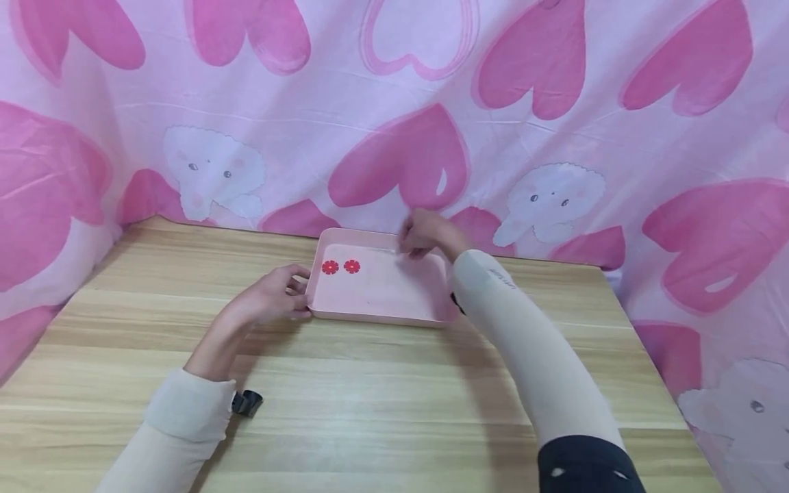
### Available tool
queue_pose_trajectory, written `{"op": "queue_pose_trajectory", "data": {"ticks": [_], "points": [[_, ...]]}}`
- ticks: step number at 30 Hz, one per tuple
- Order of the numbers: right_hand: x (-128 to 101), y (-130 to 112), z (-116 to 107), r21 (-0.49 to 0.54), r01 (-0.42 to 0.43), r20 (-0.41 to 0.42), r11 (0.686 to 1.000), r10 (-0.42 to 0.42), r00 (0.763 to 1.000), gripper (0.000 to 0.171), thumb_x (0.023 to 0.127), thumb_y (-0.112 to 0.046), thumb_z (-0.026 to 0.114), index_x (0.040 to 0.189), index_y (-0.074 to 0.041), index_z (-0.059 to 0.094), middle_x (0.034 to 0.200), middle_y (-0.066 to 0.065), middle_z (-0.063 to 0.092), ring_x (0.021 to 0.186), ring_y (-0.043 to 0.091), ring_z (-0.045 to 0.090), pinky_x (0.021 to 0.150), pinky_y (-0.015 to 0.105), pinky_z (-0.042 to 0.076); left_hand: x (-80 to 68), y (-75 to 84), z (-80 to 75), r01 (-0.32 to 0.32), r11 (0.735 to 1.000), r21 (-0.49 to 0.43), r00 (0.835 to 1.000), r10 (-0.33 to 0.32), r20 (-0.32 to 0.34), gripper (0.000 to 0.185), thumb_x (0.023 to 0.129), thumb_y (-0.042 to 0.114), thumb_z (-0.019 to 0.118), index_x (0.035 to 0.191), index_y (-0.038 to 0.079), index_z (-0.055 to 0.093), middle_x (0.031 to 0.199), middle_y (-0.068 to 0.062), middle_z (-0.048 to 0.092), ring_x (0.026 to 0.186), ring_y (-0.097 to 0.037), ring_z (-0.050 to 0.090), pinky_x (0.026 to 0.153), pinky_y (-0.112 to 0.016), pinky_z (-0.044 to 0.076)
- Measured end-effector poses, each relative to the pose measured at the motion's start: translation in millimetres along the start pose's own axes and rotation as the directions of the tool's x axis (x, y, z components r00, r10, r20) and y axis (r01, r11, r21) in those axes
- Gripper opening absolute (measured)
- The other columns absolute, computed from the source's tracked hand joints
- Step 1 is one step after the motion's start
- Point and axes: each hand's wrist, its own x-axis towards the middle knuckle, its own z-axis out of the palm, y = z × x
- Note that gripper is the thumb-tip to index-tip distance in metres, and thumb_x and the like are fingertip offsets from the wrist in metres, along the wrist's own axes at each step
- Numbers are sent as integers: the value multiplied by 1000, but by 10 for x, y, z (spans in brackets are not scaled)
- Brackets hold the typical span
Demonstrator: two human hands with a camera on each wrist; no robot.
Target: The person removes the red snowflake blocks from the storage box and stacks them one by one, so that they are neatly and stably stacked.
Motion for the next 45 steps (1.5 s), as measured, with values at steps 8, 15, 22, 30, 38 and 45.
{"op": "queue_pose_trajectory", "data": {"ticks": [8, 15, 22, 30, 38, 45], "points": [[347, -516, 413, -150, 48, 70, 988, -38, 997, 27, 98, -9, 77, 124, -2, 77, 124, 18, 75, 96, 24, 76, 87, 30, 68, -5, -14, 2, -6, 1000, -19, 1000, 6, 7, 53, 104, -5, 61, 153, -9, 40, 129, -29, 61, 98, -28, 74, 88, -34, 69], [470, -681, 645, -189, -8, 16, 982, 11, 1000, 21, 91, -17, 88, 107, -6, 80, 98, 8, 74, 84, 17, 69, 78, 24, 63, -10, 2, -3, -10, 1000, 1, 1000, 10, 7, 52, 106, -3, 59, 154, -9, 40, 128, -28, 64, 98, -26, 74, 87, -33, 68], [505, -700, 725, -198, 4, 9, 980, -3, 1000, 19, 88, -15, 90, 100, -6, 78, 96, 6, 69, 87, 18, 64, 74, 21, 57, 11, 8, 1, 8, 1000, 3, 1000, -8, 4, 51, 106, -2, 59, 154, -7, 40, 128, -27, 64, 98, -26, 74, 88, -34, 68], [533, -719, 709, -134, 9, 66, 991, 0, 998, 14, 89, -4, 86, 101, -7, 79, 103, 6, 70, 95, 18, 61, 80, 24, 56, 10, 3, 6, 8, 1000, -9, 1000, -8, 5, 52, 106, -4, 59, 154, -8, 39, 129, -28, 63, 98, -27, 74, 87, -34, 68], [563, -709, 722, -123, -4, 79, 992, 14, 997, 13, 90, -4, 85, 101, -7, 78, 102, 6, 71, 94, 18, 62, 77, 23, 55, 19, 0, 1, 3, 1000, 2, 1000, -3, 2, 51, 105, -5, 59, 152, -8, 40, 129, -28, 63, 100, -27, 72, 87, -33, 68], [553, -728, 720, -147, 18, 73, 989, -7, 997, 14, 89, -2, 85, 99, -6, 78, 100, 6, 68, 92, 17, 61, 72, 21, 53, 23, -6, -3, -2, 1000, 1, 1000, 2, 0, 51, 105, -5, 58, 152, -9, 41, 129, -29, 63, 99, -27, 71, 88, -34, 68]]}}
